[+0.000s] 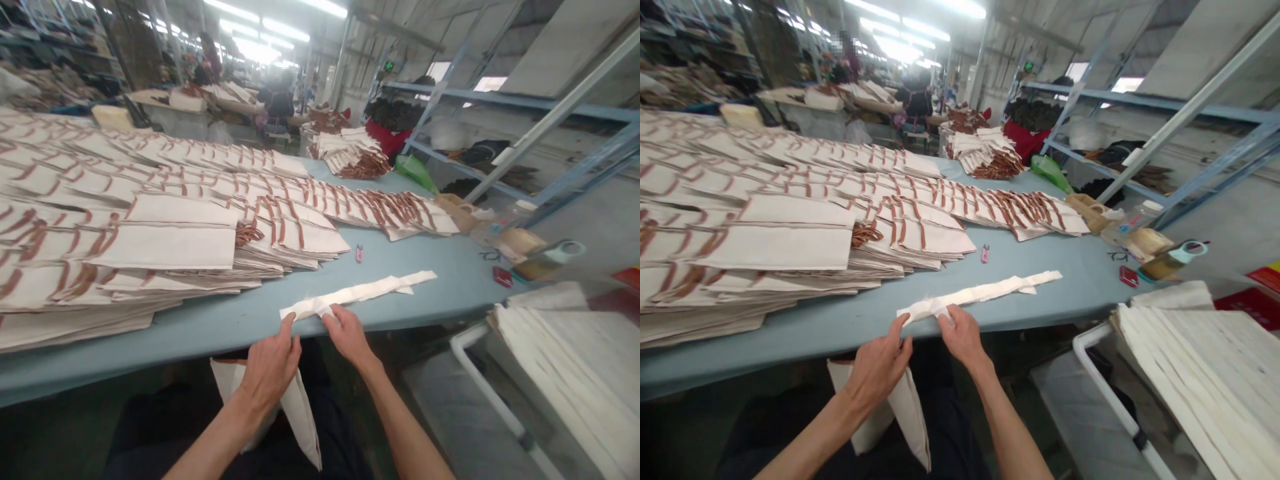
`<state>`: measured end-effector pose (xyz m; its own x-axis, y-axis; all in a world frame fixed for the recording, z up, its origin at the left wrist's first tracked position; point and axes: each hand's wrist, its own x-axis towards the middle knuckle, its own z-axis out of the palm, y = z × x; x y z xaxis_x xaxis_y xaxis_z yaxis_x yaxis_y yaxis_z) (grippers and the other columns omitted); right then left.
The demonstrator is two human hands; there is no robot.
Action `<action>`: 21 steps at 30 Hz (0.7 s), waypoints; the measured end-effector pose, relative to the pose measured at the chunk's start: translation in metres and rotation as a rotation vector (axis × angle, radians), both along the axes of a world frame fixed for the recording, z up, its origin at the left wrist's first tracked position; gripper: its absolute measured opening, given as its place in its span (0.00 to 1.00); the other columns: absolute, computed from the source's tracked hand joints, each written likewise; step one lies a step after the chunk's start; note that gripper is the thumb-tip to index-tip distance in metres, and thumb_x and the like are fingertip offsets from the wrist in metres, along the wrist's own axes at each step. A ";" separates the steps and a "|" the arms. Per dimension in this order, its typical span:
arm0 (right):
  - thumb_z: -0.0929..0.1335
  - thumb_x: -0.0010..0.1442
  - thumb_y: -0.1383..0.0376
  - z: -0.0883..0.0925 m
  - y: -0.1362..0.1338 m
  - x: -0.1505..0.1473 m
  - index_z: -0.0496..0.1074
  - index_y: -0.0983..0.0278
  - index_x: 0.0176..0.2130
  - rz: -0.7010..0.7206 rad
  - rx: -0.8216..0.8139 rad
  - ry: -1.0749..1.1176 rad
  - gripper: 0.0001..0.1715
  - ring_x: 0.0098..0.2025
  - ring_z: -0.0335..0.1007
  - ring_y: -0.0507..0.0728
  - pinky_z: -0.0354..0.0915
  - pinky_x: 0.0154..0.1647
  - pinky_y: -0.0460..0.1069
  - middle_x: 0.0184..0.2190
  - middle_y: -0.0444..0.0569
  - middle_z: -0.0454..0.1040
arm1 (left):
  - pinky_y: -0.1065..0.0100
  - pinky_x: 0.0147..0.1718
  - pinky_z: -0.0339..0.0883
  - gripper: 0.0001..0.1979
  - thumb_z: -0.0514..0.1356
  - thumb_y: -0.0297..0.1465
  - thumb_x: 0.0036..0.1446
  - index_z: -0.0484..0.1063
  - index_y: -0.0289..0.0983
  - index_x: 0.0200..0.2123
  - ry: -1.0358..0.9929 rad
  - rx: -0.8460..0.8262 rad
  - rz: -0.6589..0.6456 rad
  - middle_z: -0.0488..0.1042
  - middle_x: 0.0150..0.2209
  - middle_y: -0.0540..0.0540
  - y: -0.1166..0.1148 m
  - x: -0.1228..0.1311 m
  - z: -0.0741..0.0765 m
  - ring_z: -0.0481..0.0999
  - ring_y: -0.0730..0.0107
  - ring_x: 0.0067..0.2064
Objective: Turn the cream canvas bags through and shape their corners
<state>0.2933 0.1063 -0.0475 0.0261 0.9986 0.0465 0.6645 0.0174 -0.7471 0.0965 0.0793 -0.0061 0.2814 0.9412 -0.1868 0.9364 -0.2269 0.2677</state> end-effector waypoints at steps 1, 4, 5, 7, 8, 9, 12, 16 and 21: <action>0.69 0.70 0.57 0.001 0.000 -0.002 0.72 0.64 0.34 0.007 0.006 0.013 0.15 0.35 0.70 0.55 0.68 0.43 0.53 0.32 0.43 0.72 | 0.60 0.40 0.75 0.27 0.48 0.30 0.74 0.54 0.32 0.72 0.009 0.004 -0.015 0.85 0.38 0.38 0.001 0.005 0.001 0.87 0.49 0.42; 0.71 0.68 0.59 0.004 0.001 -0.004 0.72 0.64 0.34 0.023 0.008 0.077 0.13 0.38 0.69 0.56 0.67 0.44 0.53 0.34 0.44 0.72 | 0.59 0.42 0.75 0.28 0.50 0.27 0.71 0.56 0.31 0.72 0.042 0.010 -0.067 0.85 0.40 0.35 0.009 0.019 0.003 0.86 0.47 0.44; 0.71 0.67 0.58 0.004 0.001 -0.002 0.72 0.64 0.34 0.029 -0.003 0.110 0.13 0.37 0.69 0.55 0.67 0.43 0.52 0.34 0.44 0.72 | 0.58 0.42 0.75 0.28 0.51 0.26 0.70 0.57 0.31 0.71 0.053 0.011 -0.078 0.85 0.41 0.34 0.013 0.023 0.004 0.86 0.47 0.45; 0.71 0.69 0.56 0.005 0.003 0.006 0.72 0.64 0.33 0.038 -0.046 0.193 0.16 0.34 0.69 0.54 0.68 0.39 0.51 0.31 0.43 0.72 | 0.57 0.42 0.75 0.27 0.51 0.26 0.69 0.60 0.30 0.70 0.076 0.010 -0.087 0.84 0.42 0.31 0.019 0.028 0.005 0.86 0.46 0.46; 0.69 0.70 0.55 0.004 0.004 0.012 0.72 0.65 0.33 0.039 -0.073 0.241 0.18 0.31 0.69 0.53 0.68 0.36 0.50 0.29 0.42 0.72 | 0.56 0.42 0.76 0.27 0.51 0.26 0.69 0.60 0.29 0.70 0.086 0.008 -0.088 0.84 0.42 0.31 0.021 0.030 0.005 0.86 0.45 0.46; 0.68 0.72 0.54 0.003 0.005 0.018 0.73 0.65 0.34 0.034 -0.099 0.289 0.19 0.28 0.68 0.52 0.68 0.33 0.49 0.28 0.41 0.71 | 0.56 0.42 0.76 0.27 0.51 0.26 0.69 0.60 0.29 0.70 0.094 0.005 -0.090 0.84 0.42 0.30 0.023 0.031 0.006 0.86 0.45 0.45; 0.67 0.73 0.53 0.001 0.005 0.036 0.73 0.66 0.35 -0.003 -0.150 0.419 0.20 0.25 0.67 0.50 0.68 0.29 0.47 0.27 0.40 0.71 | 0.55 0.41 0.76 0.27 0.51 0.26 0.69 0.60 0.29 0.70 0.113 -0.004 -0.105 0.84 0.41 0.30 0.024 0.031 0.007 0.86 0.45 0.44; 0.68 0.73 0.55 0.000 0.008 0.046 0.74 0.66 0.39 -0.047 -0.183 0.570 0.17 0.28 0.70 0.50 0.71 0.30 0.47 0.32 0.43 0.75 | 0.55 0.41 0.76 0.27 0.50 0.27 0.70 0.60 0.27 0.69 0.132 -0.016 -0.131 0.83 0.40 0.29 0.027 0.031 0.009 0.86 0.45 0.43; 0.69 0.72 0.56 0.007 0.035 0.073 0.74 0.66 0.50 -0.169 -0.142 0.764 0.16 0.36 0.76 0.54 0.76 0.37 0.51 0.42 0.48 0.77 | 0.54 0.41 0.77 0.26 0.48 0.27 0.71 0.59 0.26 0.70 0.140 -0.033 -0.149 0.84 0.41 0.29 0.029 0.030 0.010 0.86 0.44 0.43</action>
<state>0.3664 0.1411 -0.0407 0.1513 0.9732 -0.1732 -0.0481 -0.1678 -0.9847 0.1261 0.1086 0.0035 0.3865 0.8836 -0.2642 0.9216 -0.3593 0.1465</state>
